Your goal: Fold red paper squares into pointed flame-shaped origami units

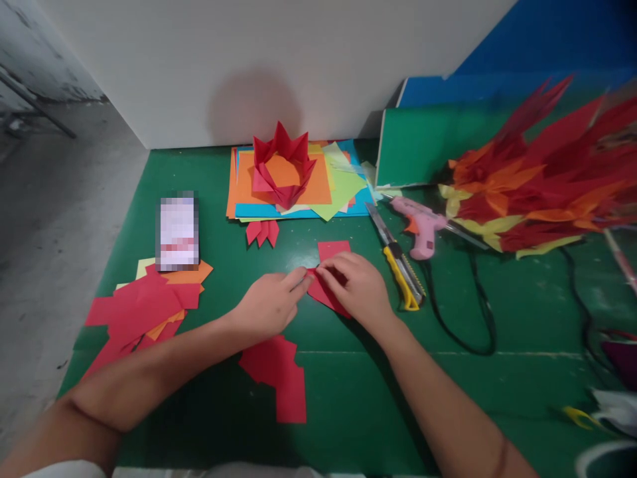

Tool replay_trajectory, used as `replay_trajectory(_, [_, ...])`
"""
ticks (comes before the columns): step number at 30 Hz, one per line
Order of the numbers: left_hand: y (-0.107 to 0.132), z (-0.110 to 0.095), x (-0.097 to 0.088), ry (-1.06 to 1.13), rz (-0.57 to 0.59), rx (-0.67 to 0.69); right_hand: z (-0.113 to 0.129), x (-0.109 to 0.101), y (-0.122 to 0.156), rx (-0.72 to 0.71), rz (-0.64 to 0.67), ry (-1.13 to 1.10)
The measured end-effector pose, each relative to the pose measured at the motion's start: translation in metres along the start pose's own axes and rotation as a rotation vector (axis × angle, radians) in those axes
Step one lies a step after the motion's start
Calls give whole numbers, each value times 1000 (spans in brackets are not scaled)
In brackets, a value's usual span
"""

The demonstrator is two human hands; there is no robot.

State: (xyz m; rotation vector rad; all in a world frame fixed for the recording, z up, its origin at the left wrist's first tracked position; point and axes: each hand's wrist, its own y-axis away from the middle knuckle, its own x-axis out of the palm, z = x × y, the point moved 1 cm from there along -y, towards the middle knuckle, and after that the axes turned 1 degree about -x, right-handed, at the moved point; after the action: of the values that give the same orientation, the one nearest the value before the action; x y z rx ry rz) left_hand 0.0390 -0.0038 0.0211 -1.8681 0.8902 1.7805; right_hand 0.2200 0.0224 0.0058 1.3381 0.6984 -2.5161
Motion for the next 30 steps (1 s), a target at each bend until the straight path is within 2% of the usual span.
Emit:
replay_trajectory(10, [0,1,-5,44,27,-17,-2,1,-1,26,64,-84])
replay_trajectory(25, [0,0,-3,5,37,-10,0,3,-1,-2,27,-51])
replay_trajectory(30, [0,-1,-2,26,10,-13,-1,-2,1,-117,-1,-80])
